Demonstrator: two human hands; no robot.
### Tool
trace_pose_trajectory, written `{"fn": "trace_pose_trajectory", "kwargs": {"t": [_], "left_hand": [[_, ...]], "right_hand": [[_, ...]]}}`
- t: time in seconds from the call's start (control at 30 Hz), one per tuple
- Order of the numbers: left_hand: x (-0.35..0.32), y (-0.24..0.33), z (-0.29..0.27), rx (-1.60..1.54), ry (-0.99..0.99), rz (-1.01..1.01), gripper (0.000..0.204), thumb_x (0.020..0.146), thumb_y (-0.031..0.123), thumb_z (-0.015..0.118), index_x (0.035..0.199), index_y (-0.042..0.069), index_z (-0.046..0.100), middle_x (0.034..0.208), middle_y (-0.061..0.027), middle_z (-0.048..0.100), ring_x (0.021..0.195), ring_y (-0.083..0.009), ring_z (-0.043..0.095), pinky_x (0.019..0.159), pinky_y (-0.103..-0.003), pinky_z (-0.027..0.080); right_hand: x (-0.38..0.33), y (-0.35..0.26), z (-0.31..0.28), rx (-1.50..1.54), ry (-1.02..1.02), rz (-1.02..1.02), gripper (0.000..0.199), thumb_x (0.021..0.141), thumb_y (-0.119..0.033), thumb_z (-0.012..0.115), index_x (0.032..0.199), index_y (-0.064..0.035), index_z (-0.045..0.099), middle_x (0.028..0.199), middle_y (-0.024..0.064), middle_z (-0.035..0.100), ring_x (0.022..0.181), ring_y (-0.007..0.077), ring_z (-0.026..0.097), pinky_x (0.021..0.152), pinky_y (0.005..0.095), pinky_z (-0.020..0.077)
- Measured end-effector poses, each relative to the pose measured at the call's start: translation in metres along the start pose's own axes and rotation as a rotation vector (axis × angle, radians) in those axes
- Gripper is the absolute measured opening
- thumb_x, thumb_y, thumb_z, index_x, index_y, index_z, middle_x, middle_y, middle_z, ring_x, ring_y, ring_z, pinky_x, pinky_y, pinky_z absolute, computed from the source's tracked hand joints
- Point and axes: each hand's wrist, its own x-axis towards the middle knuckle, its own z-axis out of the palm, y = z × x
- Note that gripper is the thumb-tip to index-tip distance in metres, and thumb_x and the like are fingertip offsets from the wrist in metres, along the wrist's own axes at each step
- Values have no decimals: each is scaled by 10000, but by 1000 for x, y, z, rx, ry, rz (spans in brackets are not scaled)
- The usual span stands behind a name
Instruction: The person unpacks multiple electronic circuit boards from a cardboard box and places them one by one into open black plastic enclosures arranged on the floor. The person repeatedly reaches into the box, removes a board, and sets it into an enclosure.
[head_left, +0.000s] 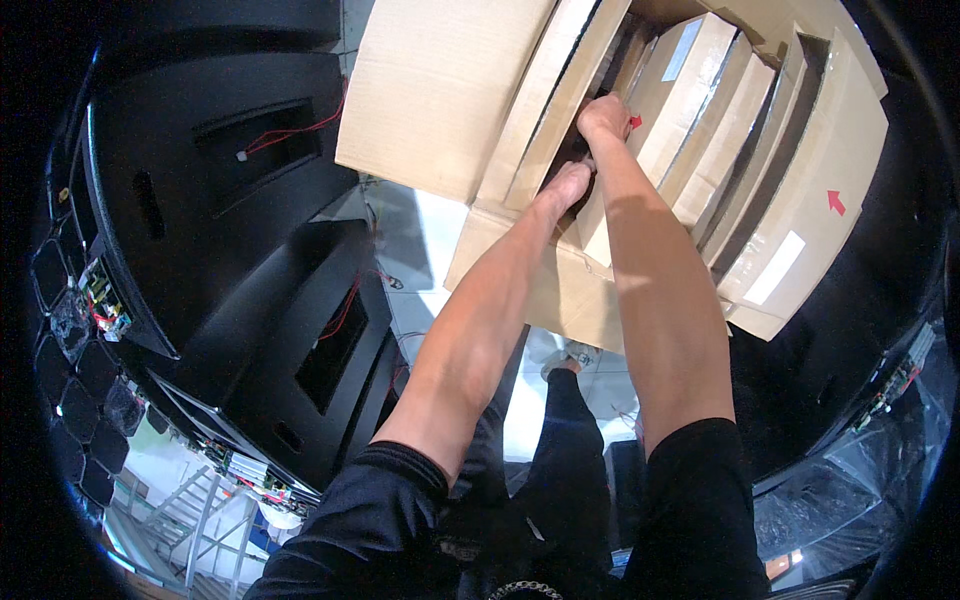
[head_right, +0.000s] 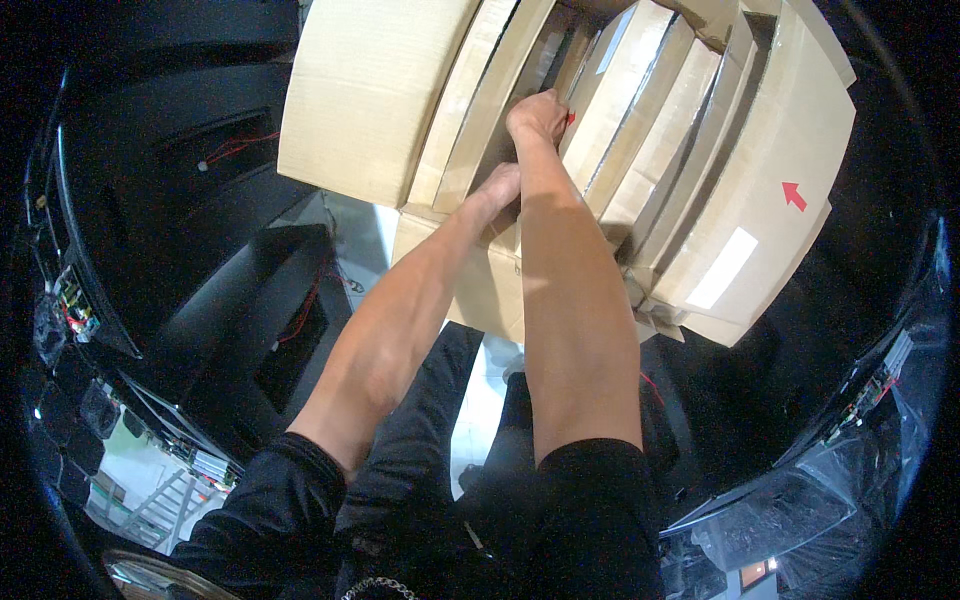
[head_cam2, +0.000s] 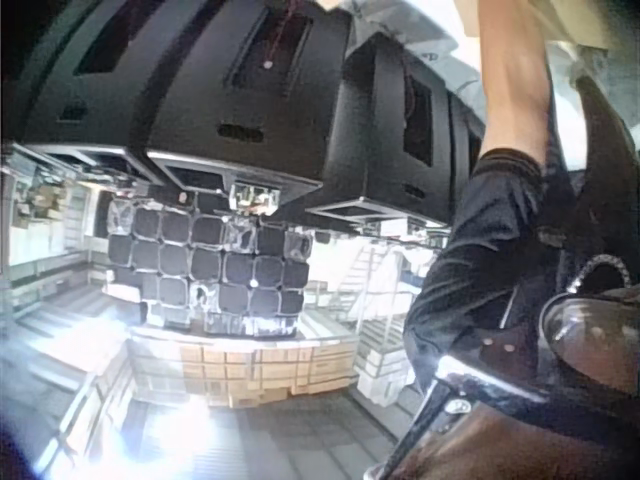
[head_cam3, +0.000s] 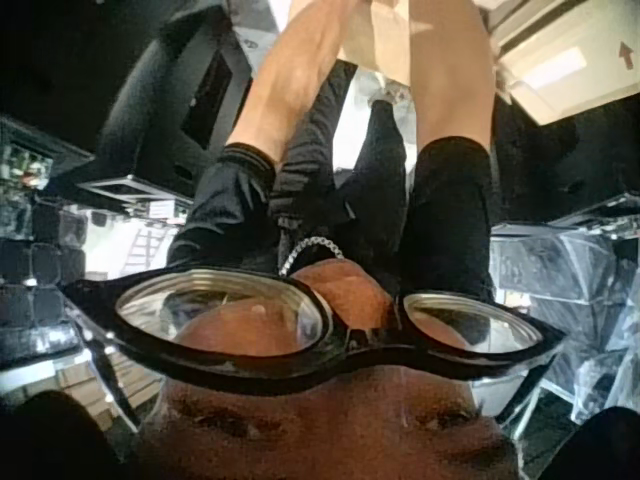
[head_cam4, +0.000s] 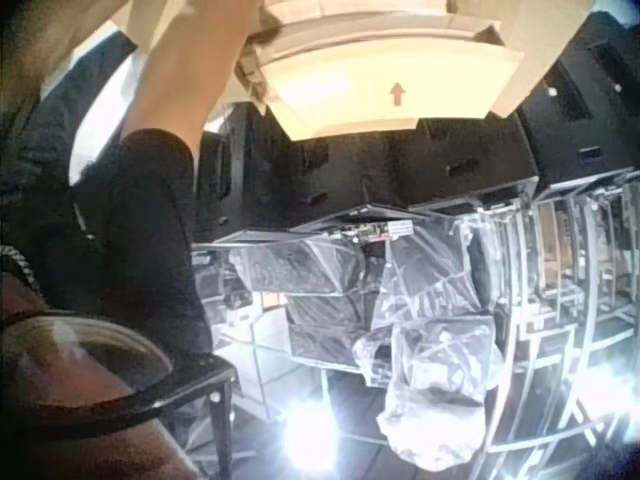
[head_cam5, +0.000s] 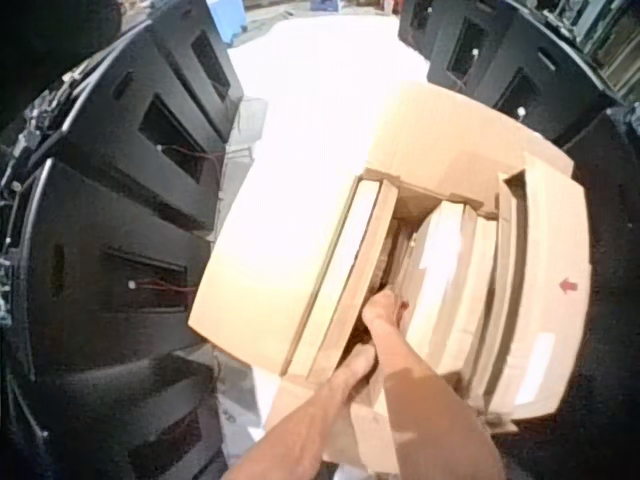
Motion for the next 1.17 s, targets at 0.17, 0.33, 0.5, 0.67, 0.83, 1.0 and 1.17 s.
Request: {"fn": "trace_pose_trajectory", "kwargs": {"t": [0.17,0.33,0.5,0.67,0.83,1.0,1.17], "left_hand": [[-8,-11,8,-24,69,360,473,957,247,388,1330,-35,454,1371,-221,472,1325,-300,390,1086,-346,307],[33,-55,33,318,-14,477,463,950,162,396,1370,-34,393,1441,-191,393,1343,-266,376,1088,-350,311],[-47,-9,12,1299,-52,227,526,964,156,339,1430,-68,239,1518,-178,257,1403,-258,264,1136,-362,210],[-51,21,29,1607,-294,83,557,973,156,294,1444,-105,152,1549,-189,158,1438,-255,183,1177,-379,95],[-52,22,30,1455,-266,79,470,930,186,450,1334,-53,436,1411,-188,416,1317,-282,401,1086,-407,297],[-69,-14,21,1329,165,288,293,912,161,480,1069,13,679,992,-146,683,982,-300,642,850,-435,489],[-71,34,4,1753,-203,315,395,902,202,527,1187,-65,582,1224,-181,582,1148,-319,547,988,-457,394]], "right_hand": [[-10,26,6,-448,-142,-490,336,834,12,548,1155,109,523,1260,244,533,1192,369,521,990,407,453],[97,80,91,-408,-185,-207,351,893,-38,493,1225,73,469,1261,271,534,1189,357,536,1002,412,452],[42,31,68,-146,-52,-57,302,947,-139,407,1161,30,537,1202,252,580,1093,376,595,925,444,500],[158,81,101,-45,86,39,349,915,-250,482,1066,31,624,1123,253,623,1044,386,615,877,457,515],[177,87,85,-52,68,-167,364,876,-289,547,1039,21,645,1060,231,656,963,362,645,847,425,512],[85,43,62,-47,-20,-235,299,879,-229,555,1019,21,637,1026,239,662,958,374,647,853,437,505],[60,44,30,46,72,-152,333,831,-249,642,1047,4,630,1031,248,658,991,384,639,874,477,492]]}}
